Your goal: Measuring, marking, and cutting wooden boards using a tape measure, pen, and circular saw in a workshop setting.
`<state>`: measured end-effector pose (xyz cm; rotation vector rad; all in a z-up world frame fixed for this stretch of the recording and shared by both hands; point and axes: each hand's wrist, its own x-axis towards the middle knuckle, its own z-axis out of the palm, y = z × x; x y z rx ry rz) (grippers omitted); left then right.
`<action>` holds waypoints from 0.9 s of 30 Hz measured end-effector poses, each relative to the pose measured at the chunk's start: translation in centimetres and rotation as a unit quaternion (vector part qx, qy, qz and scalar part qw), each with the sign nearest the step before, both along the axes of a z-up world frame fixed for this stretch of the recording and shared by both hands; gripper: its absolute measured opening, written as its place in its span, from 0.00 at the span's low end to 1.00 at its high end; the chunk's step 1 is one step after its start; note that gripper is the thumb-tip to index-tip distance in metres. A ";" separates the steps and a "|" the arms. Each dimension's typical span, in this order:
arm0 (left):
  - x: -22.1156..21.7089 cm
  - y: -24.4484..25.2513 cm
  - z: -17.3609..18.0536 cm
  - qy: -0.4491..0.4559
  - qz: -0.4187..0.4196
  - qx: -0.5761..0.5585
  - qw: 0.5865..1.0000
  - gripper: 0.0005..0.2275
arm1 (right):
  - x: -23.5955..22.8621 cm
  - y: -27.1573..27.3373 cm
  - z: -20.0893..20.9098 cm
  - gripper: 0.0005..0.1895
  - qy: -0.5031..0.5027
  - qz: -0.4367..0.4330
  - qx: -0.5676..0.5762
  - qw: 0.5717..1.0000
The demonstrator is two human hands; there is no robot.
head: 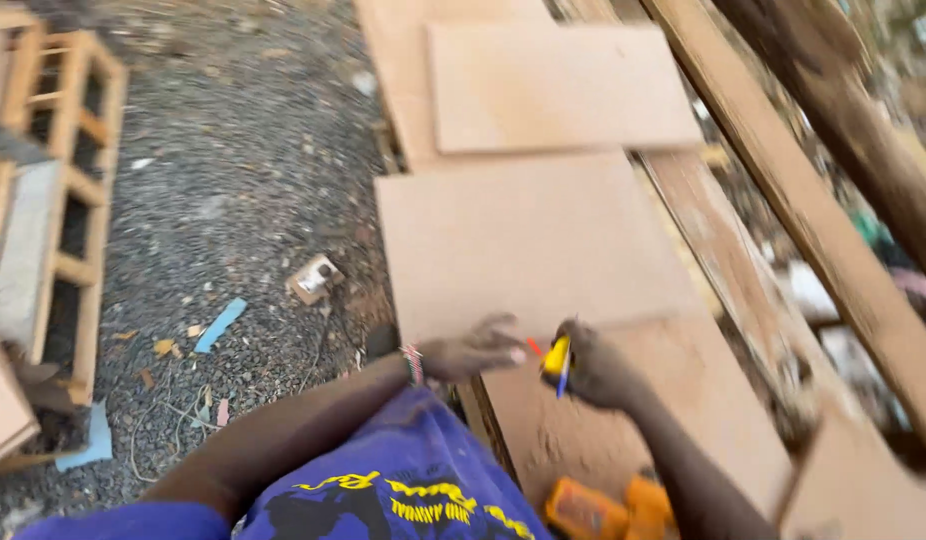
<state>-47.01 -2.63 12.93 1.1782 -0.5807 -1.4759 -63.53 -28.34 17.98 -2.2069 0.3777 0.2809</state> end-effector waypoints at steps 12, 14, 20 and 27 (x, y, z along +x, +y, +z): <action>8.3 13.3 4.8 -0.396 0.067 0.194 0.895 0.24 | -31.9 -12.1 2.9 0.39 0.118 -0.442 -0.147 0.877; 9.3 14.8 3.8 -0.414 0.100 0.156 0.891 0.19 | -36.1 -10.4 2.8 0.43 0.145 -0.568 -0.198 0.786; 12.1 12.9 3.5 -0.488 0.055 0.227 0.841 0.18 | -44.3 -6.9 -0.1 0.45 0.169 -0.677 -0.213 0.684; 14.6 8.0 -1.7 -0.531 0.057 0.204 0.820 0.19 | -37.4 -3.7 -1.6 0.32 0.139 -0.566 -0.133 0.802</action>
